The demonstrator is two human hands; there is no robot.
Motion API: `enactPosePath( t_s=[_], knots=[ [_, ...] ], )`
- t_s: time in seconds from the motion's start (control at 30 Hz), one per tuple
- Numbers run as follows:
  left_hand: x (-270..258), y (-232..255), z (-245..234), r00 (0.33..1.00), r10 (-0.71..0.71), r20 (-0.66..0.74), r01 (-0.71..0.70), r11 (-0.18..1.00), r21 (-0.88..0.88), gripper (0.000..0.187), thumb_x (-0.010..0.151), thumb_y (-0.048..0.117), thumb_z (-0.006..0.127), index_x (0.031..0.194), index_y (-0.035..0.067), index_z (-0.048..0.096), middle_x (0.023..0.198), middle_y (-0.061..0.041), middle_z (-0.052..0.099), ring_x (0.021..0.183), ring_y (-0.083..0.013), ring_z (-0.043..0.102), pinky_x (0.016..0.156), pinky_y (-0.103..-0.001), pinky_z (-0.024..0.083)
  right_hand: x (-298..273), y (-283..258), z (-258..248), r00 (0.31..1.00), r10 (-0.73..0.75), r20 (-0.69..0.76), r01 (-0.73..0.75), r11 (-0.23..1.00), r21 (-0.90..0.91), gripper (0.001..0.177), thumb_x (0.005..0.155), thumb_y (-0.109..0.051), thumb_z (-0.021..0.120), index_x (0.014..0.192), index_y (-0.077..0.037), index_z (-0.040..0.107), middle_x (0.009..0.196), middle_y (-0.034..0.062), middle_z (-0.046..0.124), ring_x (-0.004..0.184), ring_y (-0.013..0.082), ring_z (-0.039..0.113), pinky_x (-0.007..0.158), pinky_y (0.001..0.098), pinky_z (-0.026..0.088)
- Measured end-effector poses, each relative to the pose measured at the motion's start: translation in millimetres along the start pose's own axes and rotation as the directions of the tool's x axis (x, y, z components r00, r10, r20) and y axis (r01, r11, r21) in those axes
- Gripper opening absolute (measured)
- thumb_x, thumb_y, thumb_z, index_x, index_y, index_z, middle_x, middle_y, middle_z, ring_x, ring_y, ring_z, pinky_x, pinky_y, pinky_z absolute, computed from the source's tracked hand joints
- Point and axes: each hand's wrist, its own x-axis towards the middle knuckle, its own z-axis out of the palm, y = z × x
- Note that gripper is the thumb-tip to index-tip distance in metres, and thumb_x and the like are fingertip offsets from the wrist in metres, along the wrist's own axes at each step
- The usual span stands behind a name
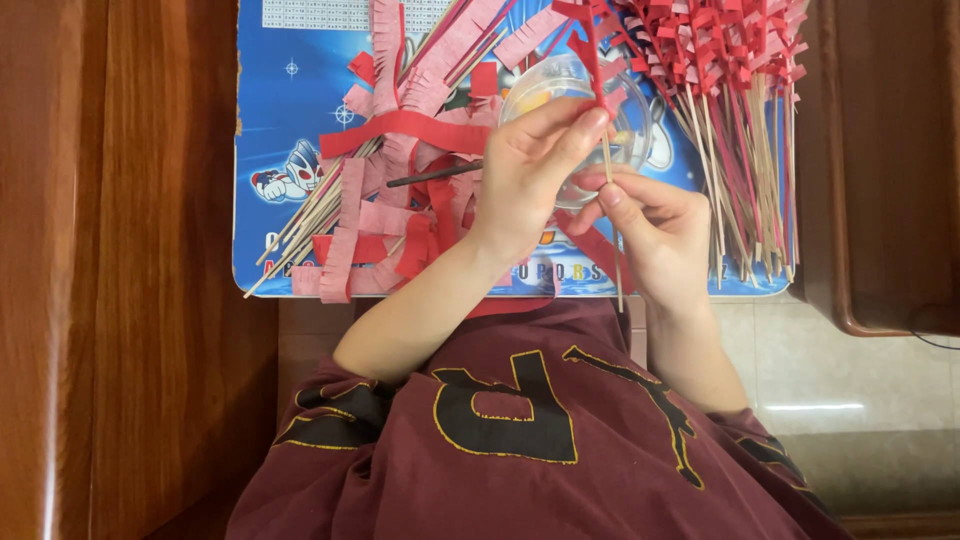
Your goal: The person is rolling pink fringed paper strips onto wooden skewers to create handmade paper flowers.
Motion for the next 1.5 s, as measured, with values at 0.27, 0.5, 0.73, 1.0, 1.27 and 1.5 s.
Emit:
enactPosePath(
  t_s=[0.27, 0.5, 0.73, 1.0, 1.27, 1.5],
  knots=[
    [-2.9, -8.5, -6.0, 0.986, 0.16, 0.054, -0.167, 0.973, 0.162, 0.016, 0.113, 0.012, 0.069, 0.118, -0.003, 0.071, 0.11, -0.004, 0.068, 0.1, -0.0075, 0.064, 0.089, -0.024, 0.053, 2.3, -10.3, 4.5, 0.997, -0.07, -0.037, 0.066, 0.993, -0.103, 0.029, 0.105, -0.001, 0.06, 0.133, 0.009, 0.061, 0.115, 0.0194, 0.072, 0.105, 0.0239, 0.074, 0.097, 0.0364, 0.06],
    [8.5, 11.9, -11.2, 0.98, 0.188, -0.066, -0.158, 0.934, 0.321, 0.04, 0.115, 0.029, 0.052, 0.142, 0.0, 0.062, 0.118, -0.005, 0.07, 0.103, -0.0072, 0.06, 0.09, -0.023, 0.05, -1.5, -17.8, -50.4, 0.851, -0.426, -0.307, 0.217, 0.818, -0.534, 0.008, 0.113, 0.004, 0.068, 0.113, 0.003, 0.06, 0.117, 0.0217, 0.073, 0.107, 0.0252, 0.075, 0.094, 0.0322, 0.06],
    [2.4, 44.6, -19.3, 0.944, 0.302, -0.135, -0.255, 0.924, 0.284, 0.041, 0.119, 0.029, 0.049, 0.143, -0.002, 0.062, 0.109, -0.007, 0.07, 0.097, -0.0098, 0.062, 0.086, -0.025, 0.051, 13.6, 6.1, -70.8, 0.811, -0.512, -0.284, -0.132, 0.312, -0.941, 0.006, 0.097, -0.004, 0.081, 0.101, -0.002, 0.077, 0.11, 0.0129, 0.066, 0.101, 0.0285, 0.062, 0.086, 0.0387, 0.052],
    [-20.0, 99.1, -31.0, 0.911, 0.388, -0.141, -0.353, 0.91, 0.218, 0.037, 0.121, 0.026, 0.051, 0.138, -0.004, 0.062, 0.107, -0.01, 0.069, 0.094, -0.0142, 0.065, 0.087, -0.027, 0.051, 19.6, 18.6, -68.2, 0.863, -0.443, -0.245, -0.129, 0.276, -0.953, 0.015, 0.096, -0.009, 0.084, 0.108, -0.002, 0.079, 0.115, 0.014, 0.062, 0.112, 0.0321, 0.058, 0.096, 0.0431, 0.048],
    [12.7, 158.1, -109.9, 0.923, 0.373, 0.093, -0.3, 0.549, 0.78, 0.027, 0.119, 0.02, 0.063, 0.128, -0.005, 0.066, 0.103, -0.011, 0.07, 0.096, -0.0135, 0.069, 0.085, -0.026, 0.055, 9.2, -4.5, -60.4, 0.835, -0.507, -0.214, -0.04, 0.333, -0.942, 0.011, 0.1, -0.002, 0.078, 0.111, -0.004, 0.078, 0.121, 0.0129, 0.062, 0.119, 0.0308, 0.056, 0.101, 0.0403, 0.05],
    [22.9, 134.2, -179.2, 0.995, -0.01, 0.103, -0.101, -0.32, 0.942, 0.02, 0.096, 0.022, 0.074, 0.107, 0.006, 0.079, 0.103, -0.018, 0.072, 0.095, -0.0397, 0.067, 0.083, -0.049, 0.053, 4.8, -8.1, -55.3, 0.834, -0.51, -0.212, -0.036, 0.333, -0.942, 0.009, 0.104, -0.001, 0.075, 0.111, -0.006, 0.078, 0.12, 0.0103, 0.064, 0.12, 0.0286, 0.056, 0.104, 0.041, 0.046]
  ],
)
